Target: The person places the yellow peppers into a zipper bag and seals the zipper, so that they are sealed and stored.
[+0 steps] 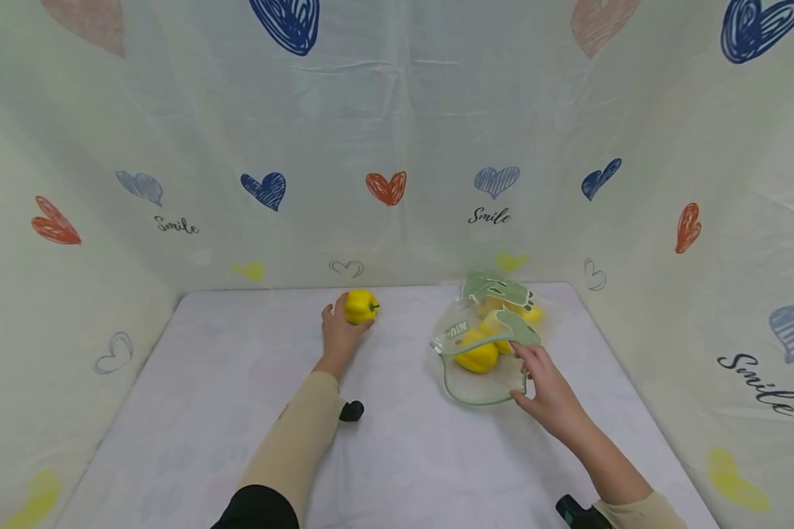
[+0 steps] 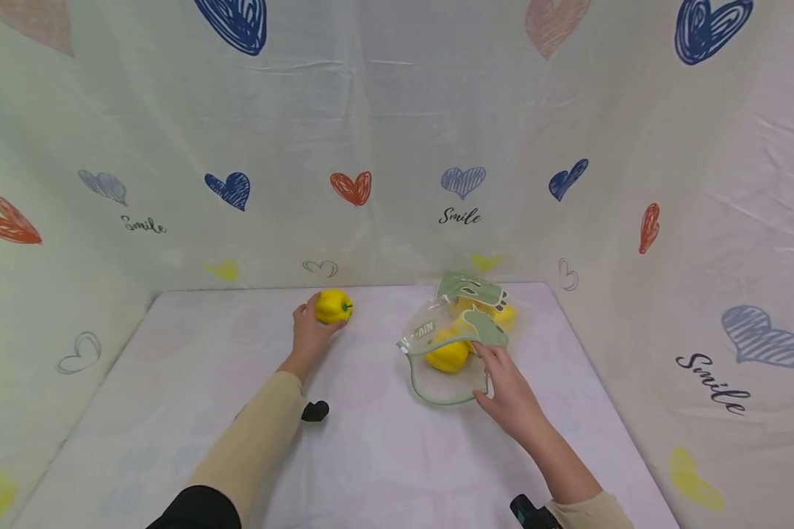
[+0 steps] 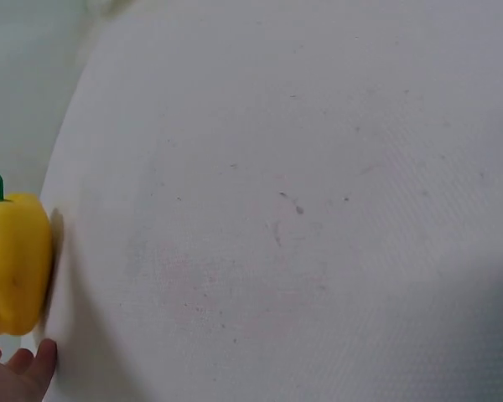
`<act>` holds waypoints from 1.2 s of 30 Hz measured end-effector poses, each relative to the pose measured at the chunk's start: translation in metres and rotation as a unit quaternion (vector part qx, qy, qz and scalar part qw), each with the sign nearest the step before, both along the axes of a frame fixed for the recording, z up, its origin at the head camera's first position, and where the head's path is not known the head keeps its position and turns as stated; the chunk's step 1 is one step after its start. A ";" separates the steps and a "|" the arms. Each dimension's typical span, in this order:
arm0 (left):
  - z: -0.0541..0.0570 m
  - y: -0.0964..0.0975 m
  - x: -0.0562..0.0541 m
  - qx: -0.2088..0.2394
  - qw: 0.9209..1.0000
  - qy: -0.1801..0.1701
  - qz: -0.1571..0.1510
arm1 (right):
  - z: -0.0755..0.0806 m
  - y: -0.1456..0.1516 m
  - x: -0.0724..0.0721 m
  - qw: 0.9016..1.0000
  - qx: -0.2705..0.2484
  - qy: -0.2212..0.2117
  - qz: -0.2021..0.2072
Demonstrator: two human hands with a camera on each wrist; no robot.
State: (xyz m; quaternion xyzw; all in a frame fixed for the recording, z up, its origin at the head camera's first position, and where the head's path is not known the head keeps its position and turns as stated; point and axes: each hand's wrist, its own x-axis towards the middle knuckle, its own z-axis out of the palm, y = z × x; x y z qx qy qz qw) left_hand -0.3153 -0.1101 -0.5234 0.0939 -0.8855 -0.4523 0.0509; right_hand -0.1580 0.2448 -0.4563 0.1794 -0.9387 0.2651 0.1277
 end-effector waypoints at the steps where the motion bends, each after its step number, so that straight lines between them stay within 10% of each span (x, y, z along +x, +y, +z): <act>1: -0.001 0.000 -0.002 0.004 1.000 0.000 0.001 | 0.000 0.000 0.000 1.000 0.000 -0.001 -0.001; 15: -0.014 0.001 -0.017 0.007 1.000 0.001 0.010 | -0.002 0.002 0.000 1.000 -0.003 -0.002 0.001; 36: 0.001 0.016 -0.007 0.045 0.999 0.006 -0.003 | -0.001 0.002 0.000 1.000 0.002 -0.004 -0.005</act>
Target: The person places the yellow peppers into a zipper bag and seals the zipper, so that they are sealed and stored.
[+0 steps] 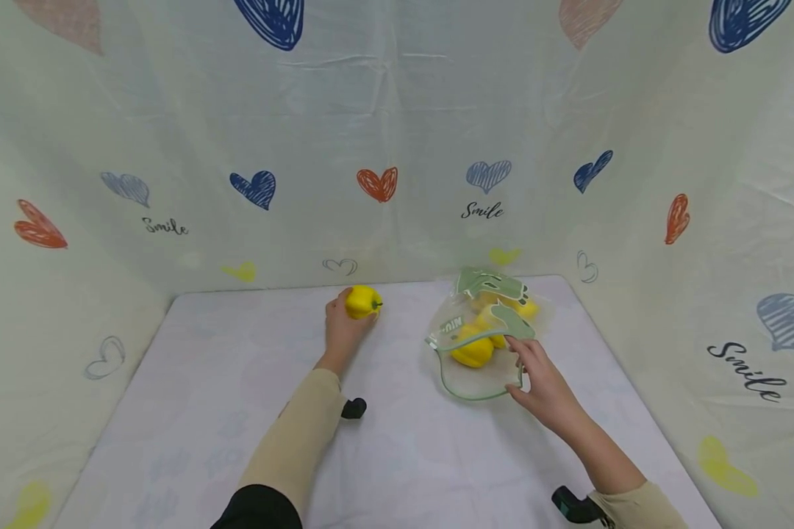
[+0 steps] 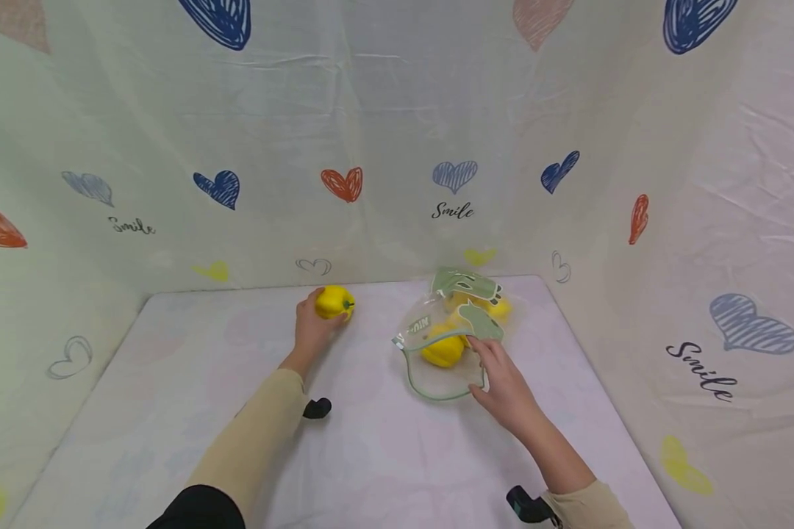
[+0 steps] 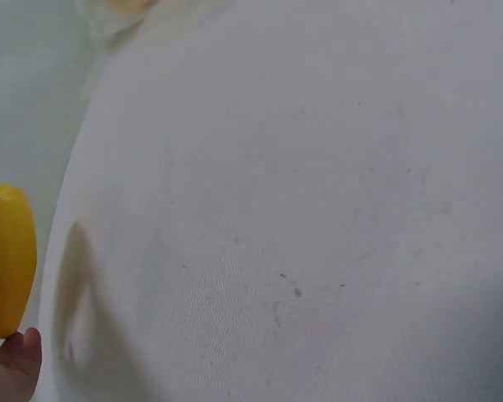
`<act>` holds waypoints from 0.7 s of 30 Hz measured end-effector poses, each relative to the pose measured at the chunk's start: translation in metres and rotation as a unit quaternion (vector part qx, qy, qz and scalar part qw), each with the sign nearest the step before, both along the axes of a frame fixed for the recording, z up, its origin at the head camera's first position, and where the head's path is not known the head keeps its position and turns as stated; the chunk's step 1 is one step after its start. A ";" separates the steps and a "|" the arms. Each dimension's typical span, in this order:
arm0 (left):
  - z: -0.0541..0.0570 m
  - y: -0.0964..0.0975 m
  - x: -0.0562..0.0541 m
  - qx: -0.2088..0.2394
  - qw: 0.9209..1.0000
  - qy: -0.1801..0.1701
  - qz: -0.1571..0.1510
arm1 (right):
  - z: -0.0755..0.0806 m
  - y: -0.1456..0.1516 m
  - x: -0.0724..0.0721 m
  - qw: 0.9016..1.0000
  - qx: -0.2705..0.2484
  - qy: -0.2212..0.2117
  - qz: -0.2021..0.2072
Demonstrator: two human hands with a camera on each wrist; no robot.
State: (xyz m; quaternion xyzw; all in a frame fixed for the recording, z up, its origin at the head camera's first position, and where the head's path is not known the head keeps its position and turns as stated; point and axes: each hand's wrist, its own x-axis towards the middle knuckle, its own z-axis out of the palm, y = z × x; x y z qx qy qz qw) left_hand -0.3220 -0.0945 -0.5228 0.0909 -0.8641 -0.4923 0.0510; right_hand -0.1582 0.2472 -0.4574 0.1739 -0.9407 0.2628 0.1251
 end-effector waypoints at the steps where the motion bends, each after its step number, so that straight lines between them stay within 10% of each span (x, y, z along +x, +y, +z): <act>1: 0.002 0.001 0.002 0.001 1.000 0.002 -0.005 | 0.000 0.000 0.000 1.000 0.000 0.002 0.001; 21: 0.022 0.027 0.054 -0.002 0.996 0.042 -0.084 | -0.003 -0.001 0.001 1.000 0.002 0.010 0.003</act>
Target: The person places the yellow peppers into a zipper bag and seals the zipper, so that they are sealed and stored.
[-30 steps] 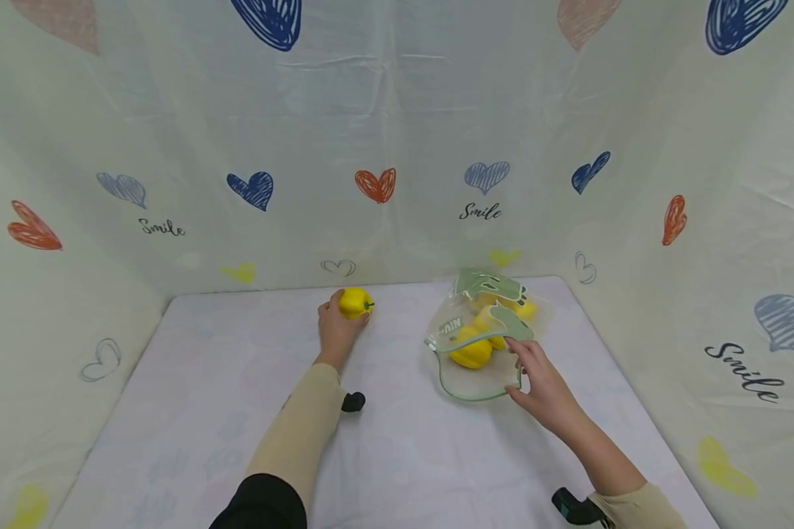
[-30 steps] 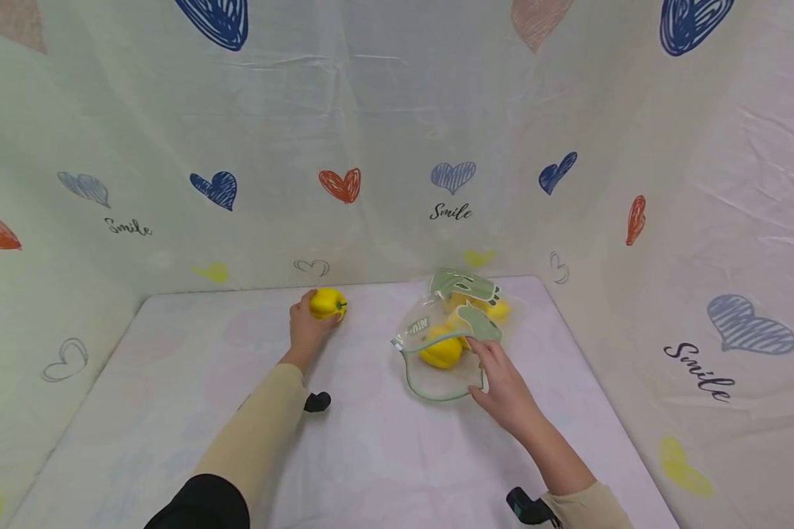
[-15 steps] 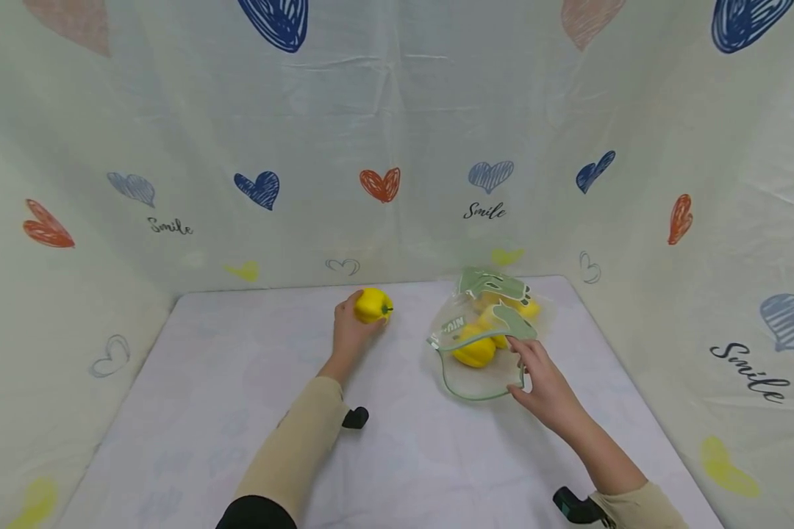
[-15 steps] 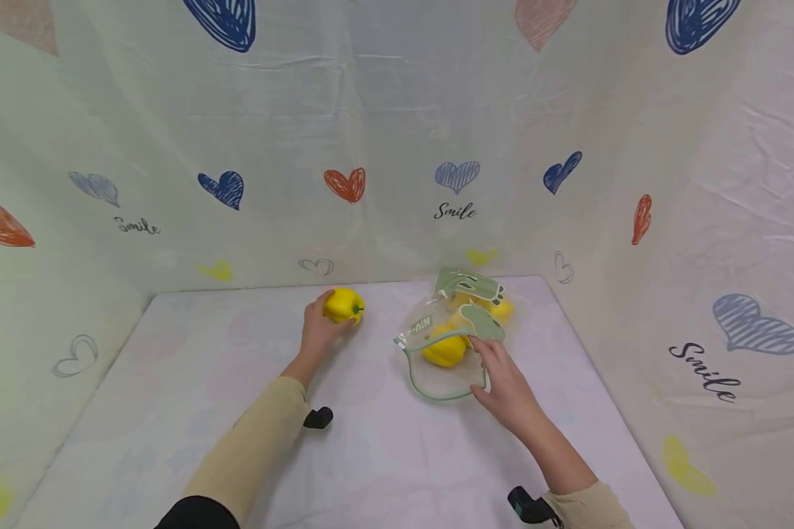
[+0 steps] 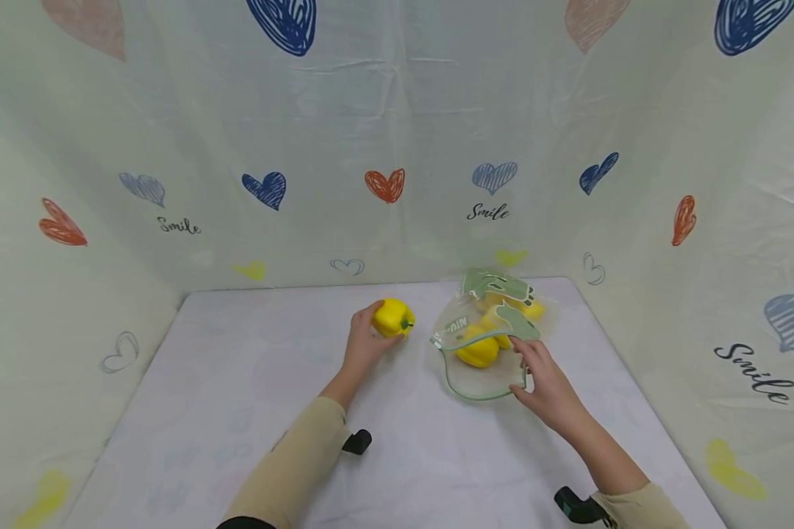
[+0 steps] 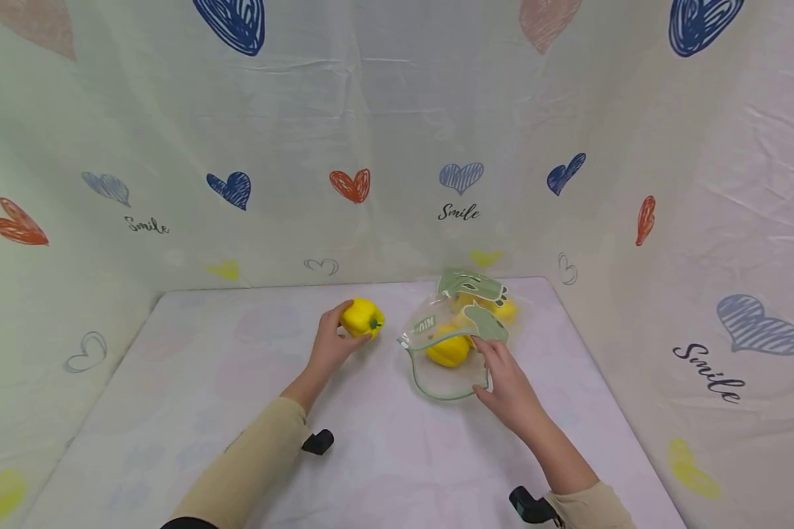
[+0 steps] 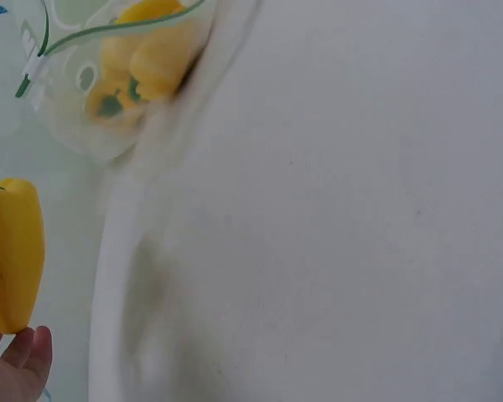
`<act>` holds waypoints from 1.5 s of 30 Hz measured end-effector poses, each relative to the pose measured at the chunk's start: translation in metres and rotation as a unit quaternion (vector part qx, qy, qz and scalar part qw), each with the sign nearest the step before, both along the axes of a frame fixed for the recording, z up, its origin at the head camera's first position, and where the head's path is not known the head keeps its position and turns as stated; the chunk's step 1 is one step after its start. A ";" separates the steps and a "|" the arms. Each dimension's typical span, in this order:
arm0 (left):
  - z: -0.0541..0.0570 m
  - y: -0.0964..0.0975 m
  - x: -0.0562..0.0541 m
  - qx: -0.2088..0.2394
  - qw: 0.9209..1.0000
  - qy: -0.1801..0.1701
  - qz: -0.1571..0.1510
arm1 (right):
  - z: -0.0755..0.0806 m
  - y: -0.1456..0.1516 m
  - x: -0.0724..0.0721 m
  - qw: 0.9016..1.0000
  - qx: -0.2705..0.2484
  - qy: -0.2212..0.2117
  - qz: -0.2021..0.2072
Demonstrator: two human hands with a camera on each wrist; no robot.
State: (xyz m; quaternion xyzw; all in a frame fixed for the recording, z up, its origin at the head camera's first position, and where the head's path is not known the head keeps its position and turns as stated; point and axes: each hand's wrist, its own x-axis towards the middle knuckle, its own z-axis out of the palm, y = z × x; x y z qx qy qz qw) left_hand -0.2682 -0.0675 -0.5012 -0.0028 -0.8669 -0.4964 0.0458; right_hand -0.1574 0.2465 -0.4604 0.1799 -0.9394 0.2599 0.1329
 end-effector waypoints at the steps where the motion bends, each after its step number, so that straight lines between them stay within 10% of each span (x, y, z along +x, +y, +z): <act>1: 0.001 0.001 0.004 0.003 1.000 0.004 -0.006 | 0.000 0.000 0.000 1.000 -0.001 -0.001 0.000; 25: 0.019 0.008 0.063 0.037 0.994 0.038 -0.097 | -0.001 -0.003 0.001 1.000 -0.008 -0.013 -0.003; 45: 0.009 0.029 0.104 0.071 0.984 0.007 -0.164 | -0.001 -0.005 0.003 1.000 -0.005 -0.013 -0.005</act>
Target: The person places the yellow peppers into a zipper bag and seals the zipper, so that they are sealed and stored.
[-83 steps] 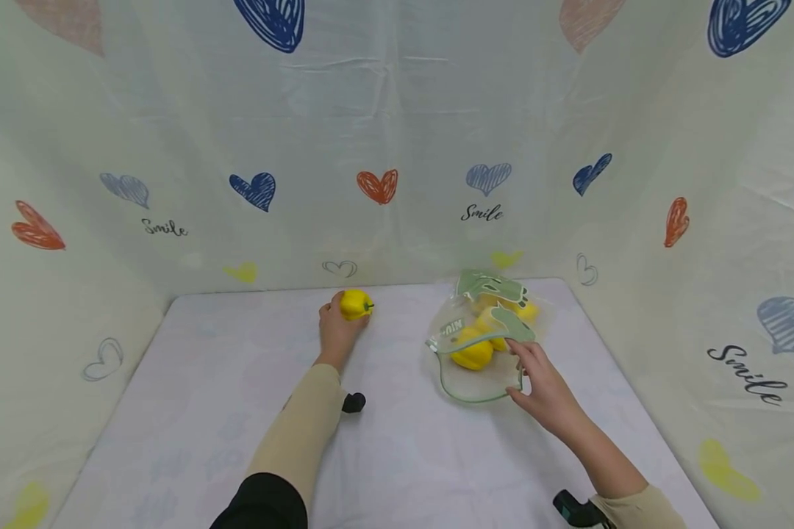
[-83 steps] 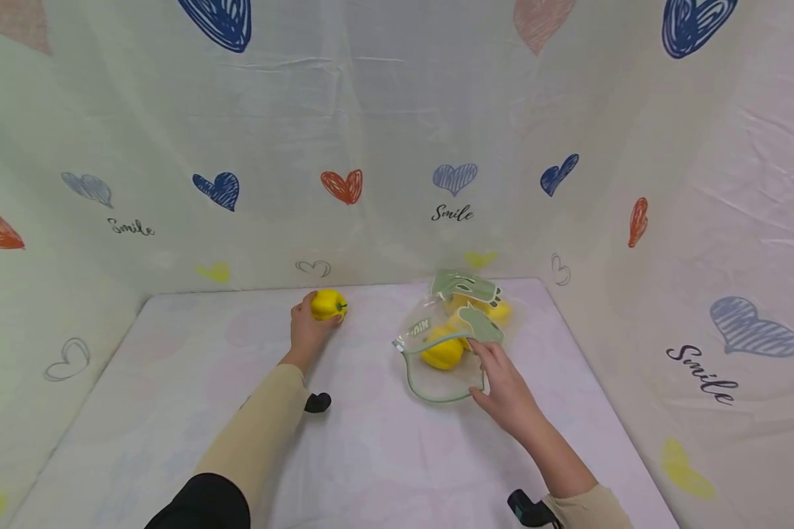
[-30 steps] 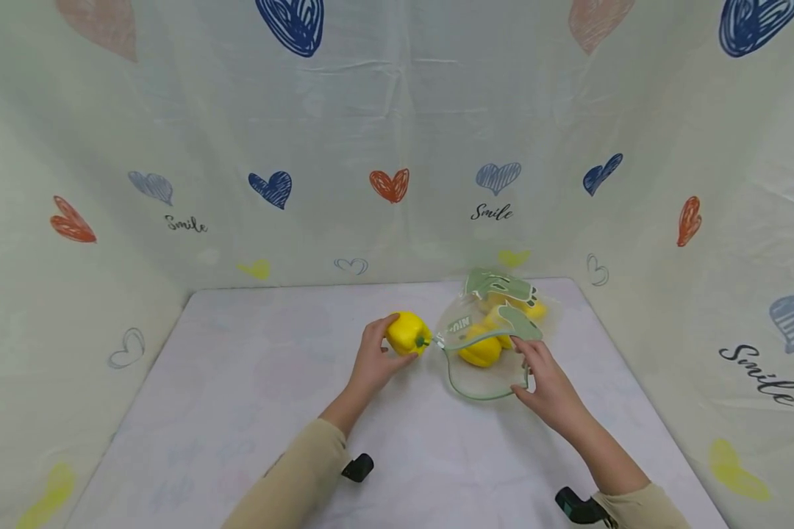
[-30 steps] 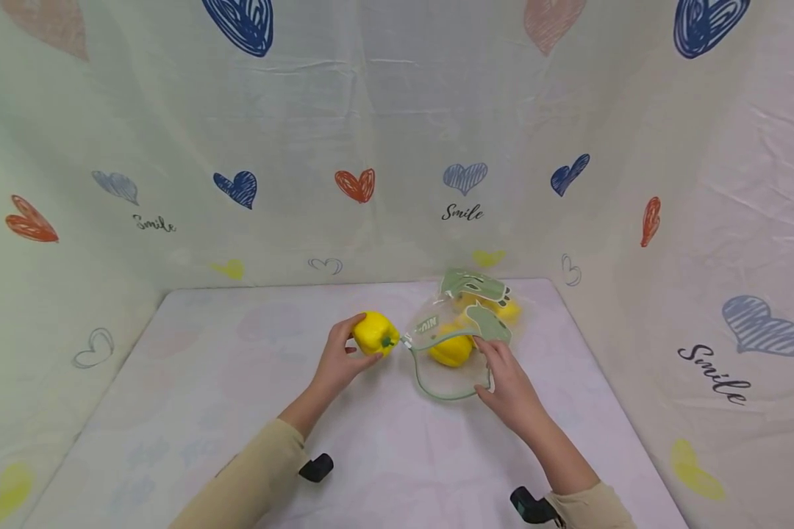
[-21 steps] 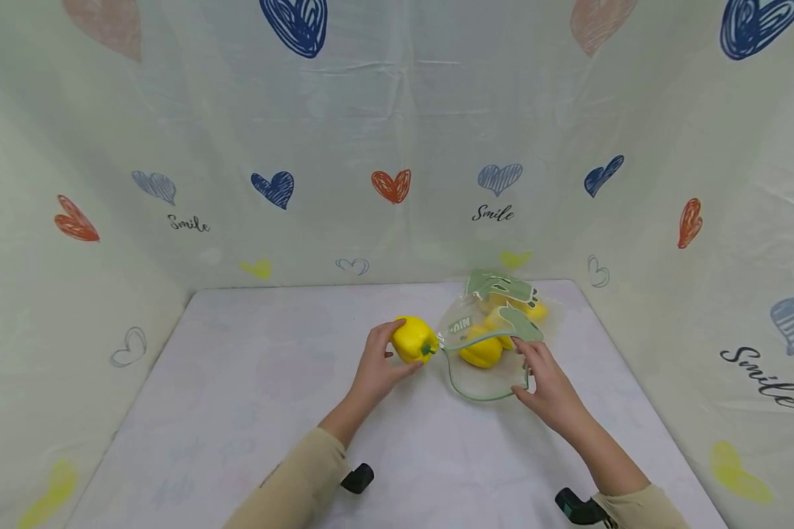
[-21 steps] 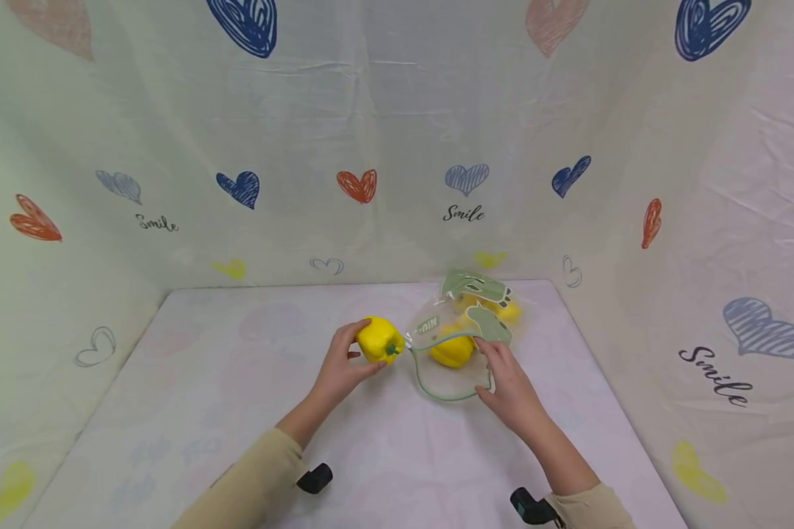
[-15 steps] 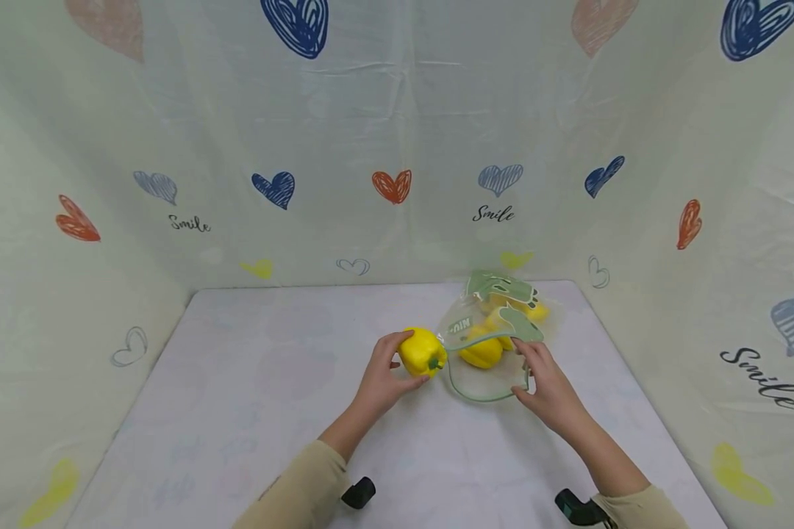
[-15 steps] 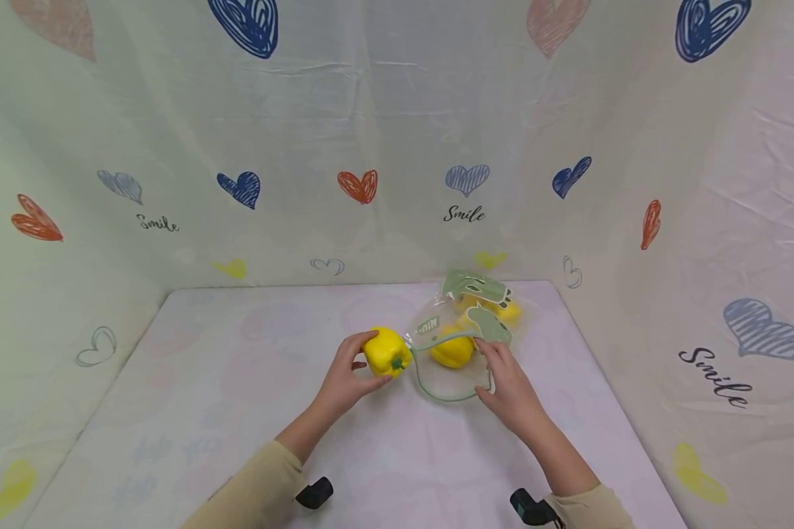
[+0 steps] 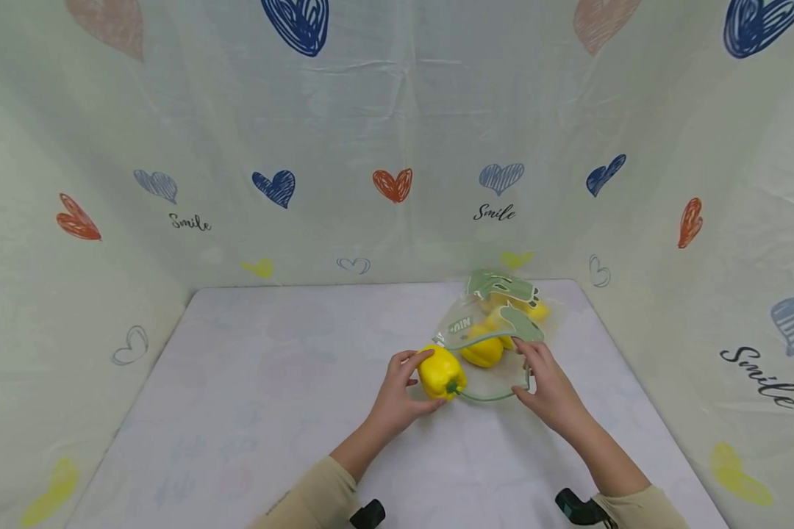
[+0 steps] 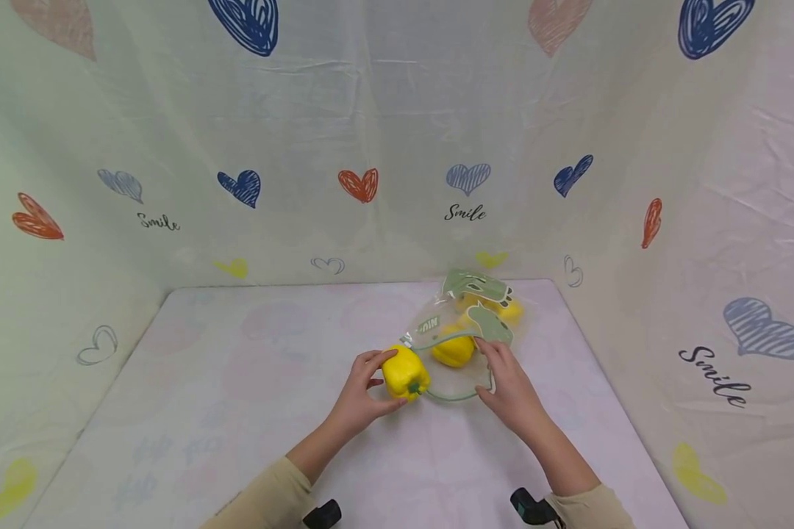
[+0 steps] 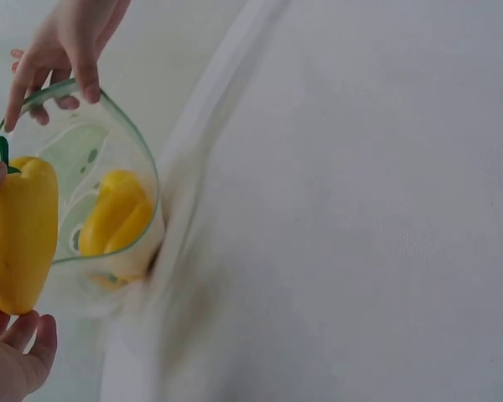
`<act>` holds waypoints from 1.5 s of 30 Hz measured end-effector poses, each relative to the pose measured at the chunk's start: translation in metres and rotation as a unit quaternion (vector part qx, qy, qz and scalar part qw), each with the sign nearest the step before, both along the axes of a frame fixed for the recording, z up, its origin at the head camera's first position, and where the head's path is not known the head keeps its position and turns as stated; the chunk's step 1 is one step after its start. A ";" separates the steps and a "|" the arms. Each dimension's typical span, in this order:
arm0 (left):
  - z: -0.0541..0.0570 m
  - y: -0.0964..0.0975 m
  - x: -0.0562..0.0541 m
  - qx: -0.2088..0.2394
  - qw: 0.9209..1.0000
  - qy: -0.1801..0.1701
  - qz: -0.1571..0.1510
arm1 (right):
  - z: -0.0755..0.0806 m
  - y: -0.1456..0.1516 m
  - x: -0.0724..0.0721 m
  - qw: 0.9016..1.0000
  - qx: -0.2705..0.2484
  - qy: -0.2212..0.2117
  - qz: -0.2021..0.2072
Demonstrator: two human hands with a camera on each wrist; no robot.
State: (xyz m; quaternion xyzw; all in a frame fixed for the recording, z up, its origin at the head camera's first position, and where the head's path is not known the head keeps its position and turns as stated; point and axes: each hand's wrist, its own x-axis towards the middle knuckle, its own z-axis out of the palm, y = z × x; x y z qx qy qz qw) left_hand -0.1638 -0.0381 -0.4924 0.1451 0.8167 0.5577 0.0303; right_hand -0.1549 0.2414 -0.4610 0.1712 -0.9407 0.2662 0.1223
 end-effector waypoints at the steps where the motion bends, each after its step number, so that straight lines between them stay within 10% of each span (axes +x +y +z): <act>1: -0.001 0.002 0.002 0.002 1.000 -0.001 -0.005 | 0.000 0.000 0.000 1.000 0.000 0.000 0.000; 19: -0.006 0.043 0.012 0.039 0.998 -0.008 -0.053 | -0.002 -0.001 0.001 1.000 0.001 0.006 -0.002; 29: -0.010 0.059 0.005 0.031 0.999 -0.020 -0.016 | -0.005 0.001 0.001 0.999 0.005 0.033 0.004; 45: -0.009 0.081 -0.018 -0.039 0.997 0.007 -0.059 | -0.004 0.001 0.000 1.000 -0.001 0.023 0.008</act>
